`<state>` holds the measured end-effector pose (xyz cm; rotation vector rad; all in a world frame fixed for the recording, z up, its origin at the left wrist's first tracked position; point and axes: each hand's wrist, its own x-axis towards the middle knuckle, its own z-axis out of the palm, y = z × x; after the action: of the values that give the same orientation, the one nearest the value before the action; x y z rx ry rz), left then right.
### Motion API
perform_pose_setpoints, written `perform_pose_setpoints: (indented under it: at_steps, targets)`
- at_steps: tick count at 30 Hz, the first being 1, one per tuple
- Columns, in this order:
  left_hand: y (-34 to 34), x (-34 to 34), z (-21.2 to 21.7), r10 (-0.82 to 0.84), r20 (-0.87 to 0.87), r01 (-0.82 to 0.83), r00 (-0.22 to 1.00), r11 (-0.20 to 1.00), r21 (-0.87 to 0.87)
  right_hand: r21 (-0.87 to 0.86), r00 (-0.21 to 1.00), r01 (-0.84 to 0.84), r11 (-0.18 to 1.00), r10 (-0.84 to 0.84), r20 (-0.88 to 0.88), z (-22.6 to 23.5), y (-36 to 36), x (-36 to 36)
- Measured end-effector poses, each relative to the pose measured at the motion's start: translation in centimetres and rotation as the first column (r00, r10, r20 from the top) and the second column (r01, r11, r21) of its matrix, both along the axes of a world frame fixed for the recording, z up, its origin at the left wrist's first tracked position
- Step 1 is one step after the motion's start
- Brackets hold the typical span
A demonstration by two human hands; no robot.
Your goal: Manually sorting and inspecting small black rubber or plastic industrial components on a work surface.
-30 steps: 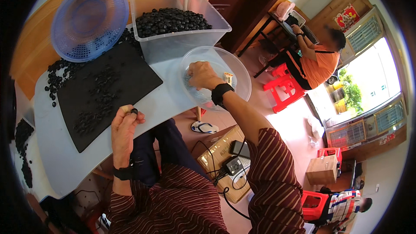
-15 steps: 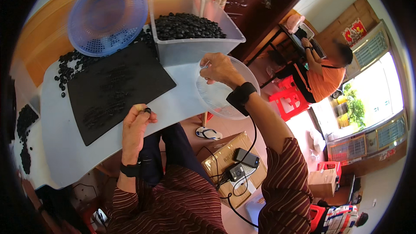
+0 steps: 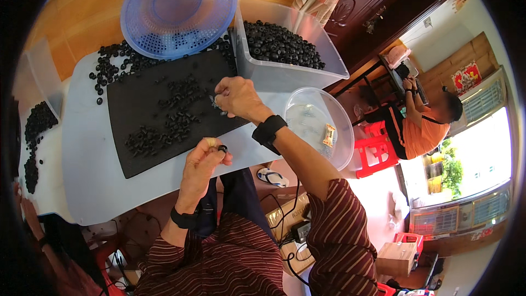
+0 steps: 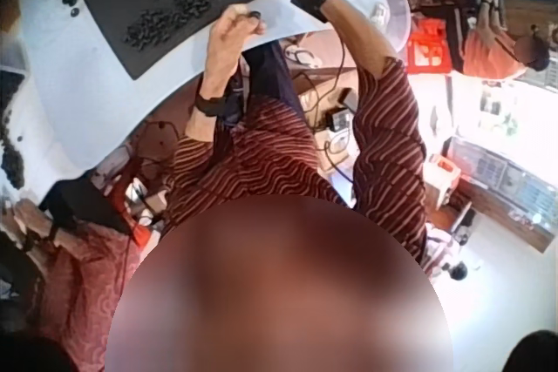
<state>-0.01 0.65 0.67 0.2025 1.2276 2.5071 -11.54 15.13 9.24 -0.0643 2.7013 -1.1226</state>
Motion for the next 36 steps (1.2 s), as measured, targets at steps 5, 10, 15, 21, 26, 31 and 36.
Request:
perform_pose_setpoints:
  at_steps: [5, 10, 15, 21, 26, 31, 36]
  targets:
    - [0.0, 0.0, 0.0, 0.012, -0.032, -0.013, 0.999, 0.999, -0.03, 0.048, 0.987, -0.019, 0.999, 0.026, -0.156, -1.3, 0.6, -0.2]
    - [0.4, 0.0, 0.2, 0.007, -0.03, -0.007, 1.0, 1.0, -0.029, -0.037, 0.952, 0.047, 0.998, -0.056, -0.302, -2.9, 1.4, -0.2]
    - [0.1, 0.0, -0.1, 0.057, -0.004, -0.057, 0.998, 0.998, -0.026, 0.041, 0.915, 0.037, 0.999, -0.017, -0.402, -0.9, 1.8, 2.1]
    - [0.2, 0.0, -0.3, 0.05, -0.024, -0.051, 0.998, 0.997, -0.053, 0.234, 0.868, -0.126, 0.964, 0.222, -0.445, -3.2, 2.1, 5.0]
    - [0.3, 0.0, -0.2, 0.061, -0.037, -0.062, 0.997, 0.997, -0.043, 0.04, 0.851, -0.075, 0.996, 0.084, -0.518, -3.1, 2.0, 3.6]
    - [0.4, 0.0, -0.2, 0.073, -0.035, -0.074, 0.997, 0.997, -0.028, -0.023, 0.894, 0.059, 0.998, -0.063, -0.443, -2.1, 2.5, 3.5]
    - [0.3, -0.1, -0.5, 0.061, -0.029, -0.062, 0.998, 0.997, -0.036, 0.102, 0.894, -0.007, 0.995, 0.052, -0.444, -3.1, 2.6, 3.3]
